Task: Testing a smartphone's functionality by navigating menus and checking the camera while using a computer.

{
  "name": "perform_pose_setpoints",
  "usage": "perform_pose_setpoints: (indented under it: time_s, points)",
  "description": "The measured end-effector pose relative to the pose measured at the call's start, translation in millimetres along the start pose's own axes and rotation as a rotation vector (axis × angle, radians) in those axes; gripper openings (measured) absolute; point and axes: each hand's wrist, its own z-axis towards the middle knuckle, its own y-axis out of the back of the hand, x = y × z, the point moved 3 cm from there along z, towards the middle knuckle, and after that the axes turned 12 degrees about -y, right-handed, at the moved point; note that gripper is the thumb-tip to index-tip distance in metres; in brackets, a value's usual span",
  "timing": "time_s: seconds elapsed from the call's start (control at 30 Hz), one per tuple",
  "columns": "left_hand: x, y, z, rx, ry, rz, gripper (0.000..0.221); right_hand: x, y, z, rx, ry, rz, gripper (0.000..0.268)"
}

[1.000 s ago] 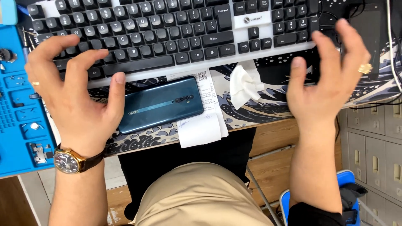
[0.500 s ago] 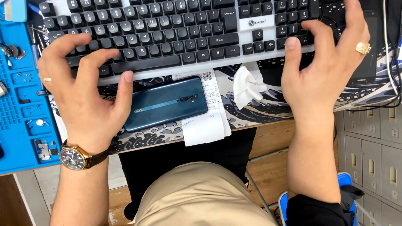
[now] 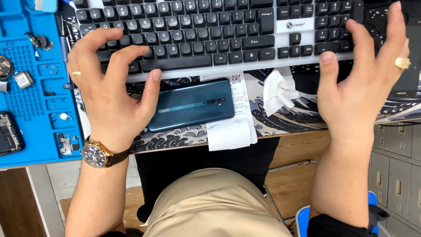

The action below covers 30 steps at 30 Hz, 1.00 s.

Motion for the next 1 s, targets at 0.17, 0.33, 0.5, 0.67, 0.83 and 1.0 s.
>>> perform_pose_setpoints:
  time_s: [0.17,0.33,0.5,0.67,0.83,1.0]
  points:
    - [0.3,2.5,1.0,-0.027,0.001,-0.008,0.023,-5.4,7.8,-18.7,-0.254,0.072,0.108,0.049]
    - [-2.1,1.7,2.6,-0.011,-0.005,-0.004,0.024,-20.8,0.7,-27.7,-0.237,0.045,0.067,0.04]
    - [0.5,4.0,3.3,-0.05,0.02,0.001,0.023,-25.4,-4.3,-32.1,-0.25,0.017,0.102,0.039]
    - [-0.3,1.4,2.4,-0.036,0.035,0.015,0.024,-27.7,-6.1,-35.1,-0.213,-0.045,0.121,0.043]
    - [0.1,1.8,1.7,-0.037,0.055,0.017,0.024,-29.1,-6.0,-28.1,-0.157,0.004,0.086,0.044]
    - [0.4,2.0,1.9,-0.054,0.036,0.04,0.024,-30.9,-9.5,-23.7,-0.128,0.014,0.099,0.044]
